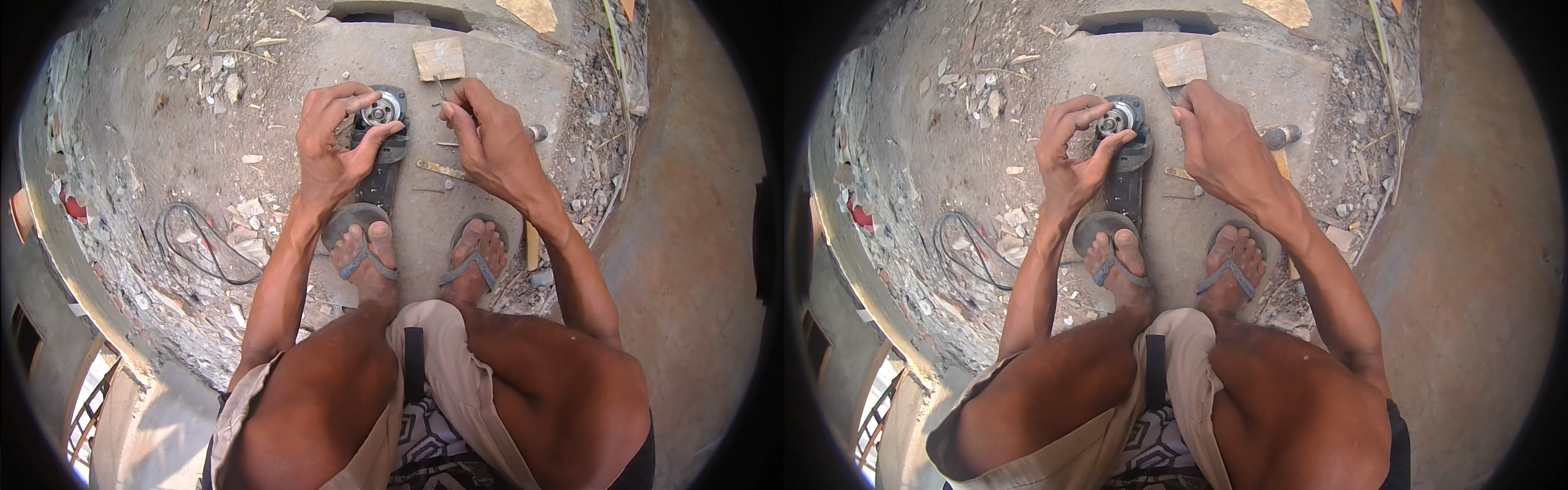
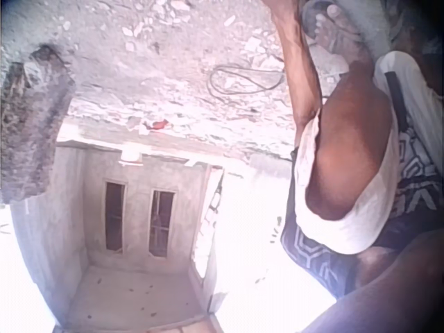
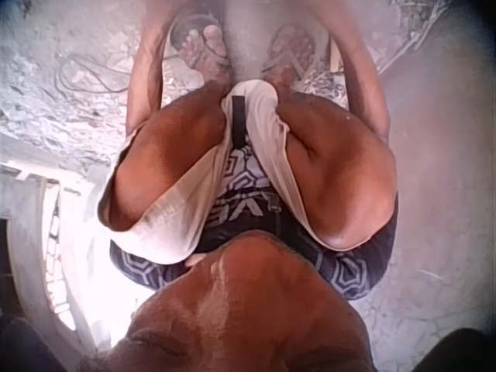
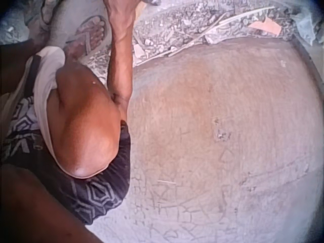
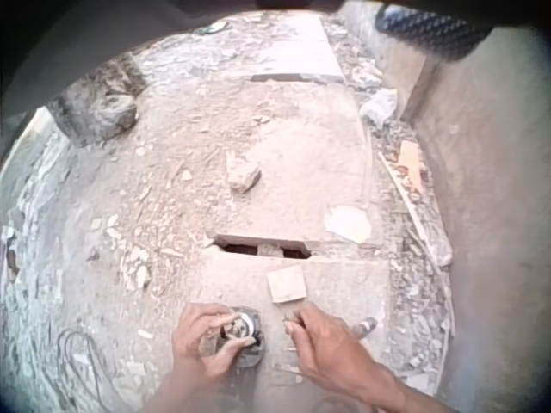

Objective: The person disassembles a handheld power tool, removes a small metal pin, and uses a hammer to tap the pin and tool components. The person then reassembles the tool and continues tapping with the hammer.

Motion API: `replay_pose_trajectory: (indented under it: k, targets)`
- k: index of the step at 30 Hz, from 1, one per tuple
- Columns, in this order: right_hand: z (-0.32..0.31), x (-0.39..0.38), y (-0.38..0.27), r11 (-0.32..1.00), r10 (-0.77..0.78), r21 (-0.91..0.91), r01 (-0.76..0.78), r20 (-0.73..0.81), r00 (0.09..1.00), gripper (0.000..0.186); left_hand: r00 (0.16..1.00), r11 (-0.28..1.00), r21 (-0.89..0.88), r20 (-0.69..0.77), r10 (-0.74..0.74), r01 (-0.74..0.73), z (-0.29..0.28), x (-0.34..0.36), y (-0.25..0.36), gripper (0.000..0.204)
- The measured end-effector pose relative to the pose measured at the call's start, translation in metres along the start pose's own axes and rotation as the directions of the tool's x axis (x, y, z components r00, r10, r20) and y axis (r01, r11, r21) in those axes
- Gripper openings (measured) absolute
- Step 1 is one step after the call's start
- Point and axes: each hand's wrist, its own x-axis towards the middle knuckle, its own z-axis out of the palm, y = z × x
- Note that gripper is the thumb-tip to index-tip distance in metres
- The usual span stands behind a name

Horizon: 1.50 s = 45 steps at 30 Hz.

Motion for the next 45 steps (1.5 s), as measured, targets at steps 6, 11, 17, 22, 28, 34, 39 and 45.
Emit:
replay_pose_trajectory:
  k: [6, 11, 17, 22, 28, 34, 39, 45]
  targets:
    - [0.018, 0.004, -0.012, 0.954, -0.043, 0.297, 0.047, -0.022, 0.999, 0.015, 0.994, 0.997, -0.033, -0.075, -0.074, 0.072, 0.012, -0.007, -0.002, 0.046]
    - [0.028, 0.005, -0.004, 0.955, -0.269, 0.105, 0.277, -0.082, 0.96, 0.033, 0.924, 0.898, -0.279, -0.078, -0.373, 0.339, 0.008, -0.014, 0.015, 0.049]
    - [0.047, 0.011, -0.004, 0.874, -0.484, -0.021, 0.486, -0.121, 0.866, 0.038, 0.631, 0.349, -0.597, 0.364, -0.685, 0.722, 0.011, -0.013, 0.008, 0.041]
    - [0.057, 0.017, 0.001, 0.855, -0.515, -0.154, 0.495, -0.137, 0.846, 0.043, 0.501, 0.092, -0.647, 0.485, -0.717, 0.757, 0.009, 0.004, 0.004, 0.042]
    - [0.058, 0.02, 0.001, 0.844, -0.527, -0.199, 0.498, -0.136, 0.839, 0.036, 0.457, 0.055, -0.666, 0.448, -0.769, 0.744, 0.01, 0.002, 0.002, 0.041]
    - [0.058, 0.022, 0.002, 0.822, -0.564, -0.194, 0.536, -0.141, 0.814, 0.032, 0.483, 0.107, -0.622, 0.476, -0.735, 0.776, 0.009, 0.002, -0.009, 0.041]
    - [0.06, 0.021, -0.001, 0.838, -0.545, -0.145, 0.526, -0.188, 0.817, 0.033, 0.46, 0.107, -0.57, 0.522, -0.719, 0.815, 0.002, 0.005, -0.005, 0.038]
    - [0.06, 0.021, 0.001, 0.848, -0.517, -0.215, 0.484, -0.141, 0.844, 0.033, 0.462, 0.092, -0.592, 0.512, -0.724, 0.8, 0.004, 0.005, -0.007, 0.037]
